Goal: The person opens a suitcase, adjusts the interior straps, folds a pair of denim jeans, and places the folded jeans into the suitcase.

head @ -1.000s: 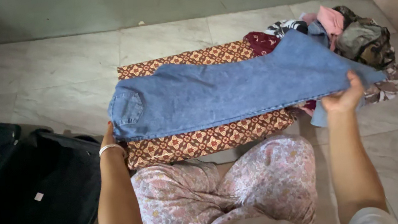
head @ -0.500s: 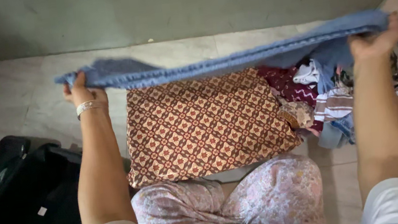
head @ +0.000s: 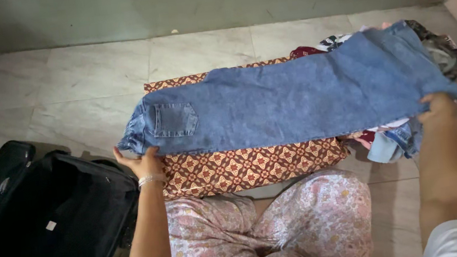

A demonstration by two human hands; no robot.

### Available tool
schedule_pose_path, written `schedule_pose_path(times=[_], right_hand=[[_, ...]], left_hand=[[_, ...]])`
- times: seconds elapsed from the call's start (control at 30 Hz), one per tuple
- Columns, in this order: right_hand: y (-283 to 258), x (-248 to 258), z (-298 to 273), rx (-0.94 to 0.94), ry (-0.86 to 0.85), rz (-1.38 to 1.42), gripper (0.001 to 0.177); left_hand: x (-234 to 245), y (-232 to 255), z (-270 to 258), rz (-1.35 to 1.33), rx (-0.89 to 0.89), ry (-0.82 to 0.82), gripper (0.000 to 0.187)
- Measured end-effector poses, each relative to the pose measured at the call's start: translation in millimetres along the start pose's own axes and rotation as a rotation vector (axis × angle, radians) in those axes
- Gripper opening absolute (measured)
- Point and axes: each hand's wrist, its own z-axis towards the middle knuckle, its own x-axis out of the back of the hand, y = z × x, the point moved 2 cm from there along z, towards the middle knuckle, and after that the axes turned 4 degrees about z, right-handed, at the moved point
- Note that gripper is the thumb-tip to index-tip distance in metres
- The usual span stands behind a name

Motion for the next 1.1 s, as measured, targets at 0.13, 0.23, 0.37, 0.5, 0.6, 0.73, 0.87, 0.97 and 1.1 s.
schedule_pose_path(times=[0.13, 0.23, 0.37, 0.5, 0.6, 0.73, 0.87, 0.97, 1.1], right_hand=[[4, 20, -8, 0.197, 0.4, -0.648, 0.073], [7, 13, -11, 0.474, 0.614, -1.292, 0.08], [47, -34, -24, 1.28, 0.292, -1.549, 0.089], [146, -106, -91, 1.246, -0.417, -1.286, 0.069], [214, -145, -161, 0.947, -0.759, -1.452, 0.051], [277, -169, -218, 0.868, -1.07, -1.688, 0.062], [288, -168, -218, 0.769, -1.113, -1.896, 0.066], [289, -166, -215, 0.835, -1.132, -1.848, 0.065], [283, -166, -223, 0.824, -1.079, -1.911, 0.065]], left_hand=[[0, 10, -3, 0.5, -0.134, 0.093, 0.12], [-16, 52, -44, 0.977, -0.453, 0.076, 0.093], [-62, 54, -82, 1.541, -0.949, -0.324, 0.061], [-88, 21, -80, 1.686, -0.905, -0.502, 0.057], [-92, 10, -71, 1.678, -0.787, -0.543, 0.061], [-90, 16, -74, 1.667, -0.707, -0.563, 0.062], [-93, 30, -76, 1.571, -0.662, -0.506, 0.047], [-96, 40, -65, 1.682, -0.486, -0.543, 0.036], [-92, 49, -62, 1.654, -0.577, -0.532, 0.055]])
